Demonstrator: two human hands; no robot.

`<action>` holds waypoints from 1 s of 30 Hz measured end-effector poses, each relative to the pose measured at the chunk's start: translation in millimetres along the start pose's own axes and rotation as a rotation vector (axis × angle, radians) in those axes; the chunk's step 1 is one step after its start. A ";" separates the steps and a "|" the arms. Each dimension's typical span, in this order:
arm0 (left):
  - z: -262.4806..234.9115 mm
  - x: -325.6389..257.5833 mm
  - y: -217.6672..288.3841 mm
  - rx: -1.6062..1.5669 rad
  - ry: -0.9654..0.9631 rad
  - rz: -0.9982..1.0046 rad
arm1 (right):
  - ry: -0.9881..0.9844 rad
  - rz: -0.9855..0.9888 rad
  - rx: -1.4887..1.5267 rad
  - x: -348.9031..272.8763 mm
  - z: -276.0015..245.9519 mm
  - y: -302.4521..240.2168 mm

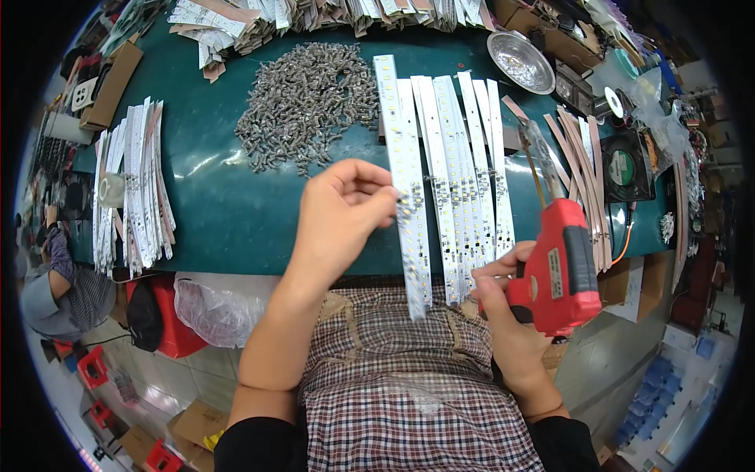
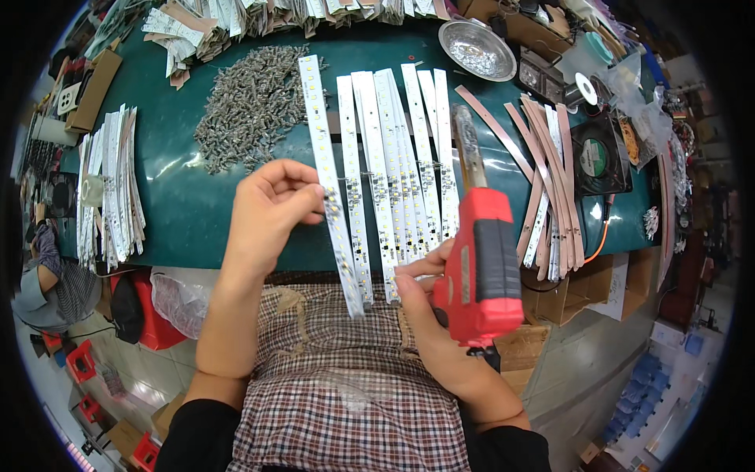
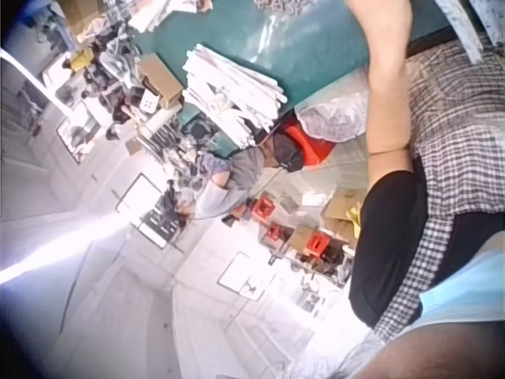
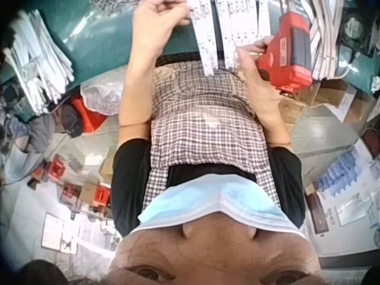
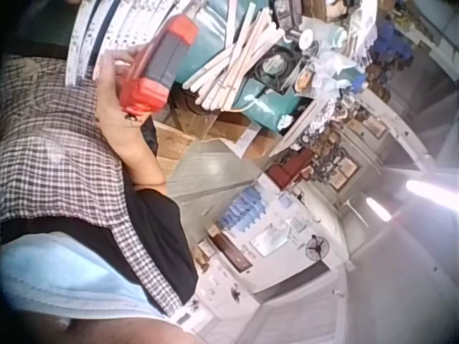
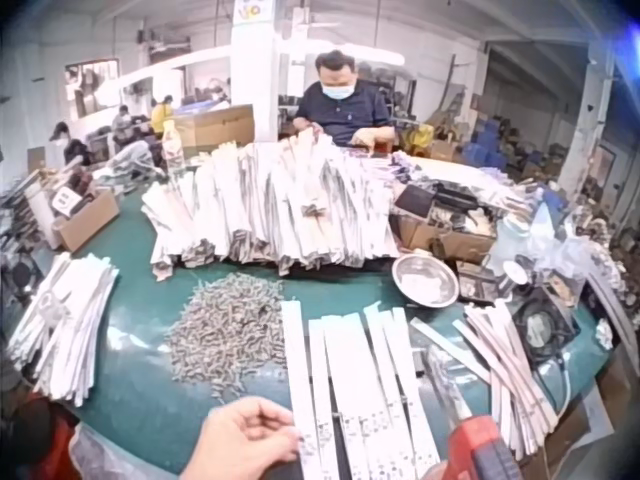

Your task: The person attaches small components to LED strips by positioning each piece on a strip and soldering it with a soldering gun.

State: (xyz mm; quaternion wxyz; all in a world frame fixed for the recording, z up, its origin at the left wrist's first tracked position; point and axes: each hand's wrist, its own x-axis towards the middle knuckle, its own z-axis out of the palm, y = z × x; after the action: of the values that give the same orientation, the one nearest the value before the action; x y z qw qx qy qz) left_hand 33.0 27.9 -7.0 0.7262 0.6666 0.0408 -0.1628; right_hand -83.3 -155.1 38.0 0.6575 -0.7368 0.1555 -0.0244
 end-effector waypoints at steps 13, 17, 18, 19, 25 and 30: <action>-4.4 7.5 -2.8 0.657 0.167 0.155 | -0.092 -0.011 -0.002 -21.3 -15.4 -3.9; -11.6 7.6 -6.2 0.672 0.098 0.316 | -0.268 -0.004 -0.226 -31.3 -31.6 19.3; -12.7 8.5 -8.1 0.672 0.098 0.313 | -0.270 -0.001 -0.227 -31.8 -31.7 24.3; -13.8 9.3 -9.9 0.684 0.080 0.335 | -0.285 -0.035 -0.277 -32.1 -32.1 33.3; -15.3 10.5 -14.6 0.695 0.069 0.350 | -0.255 0.176 -0.159 -21.9 -12.0 28.7; -16.7 12.0 -15.2 0.697 0.066 0.366 | -0.280 0.019 -0.164 -17.2 -2.2 35.7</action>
State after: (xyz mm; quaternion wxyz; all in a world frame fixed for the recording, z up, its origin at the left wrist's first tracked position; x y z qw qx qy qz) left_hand 42.6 41.2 -26.7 0.4719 0.8743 -0.1128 -0.0132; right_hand -107.2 -155.8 6.3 0.6105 -0.7828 0.0707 0.0975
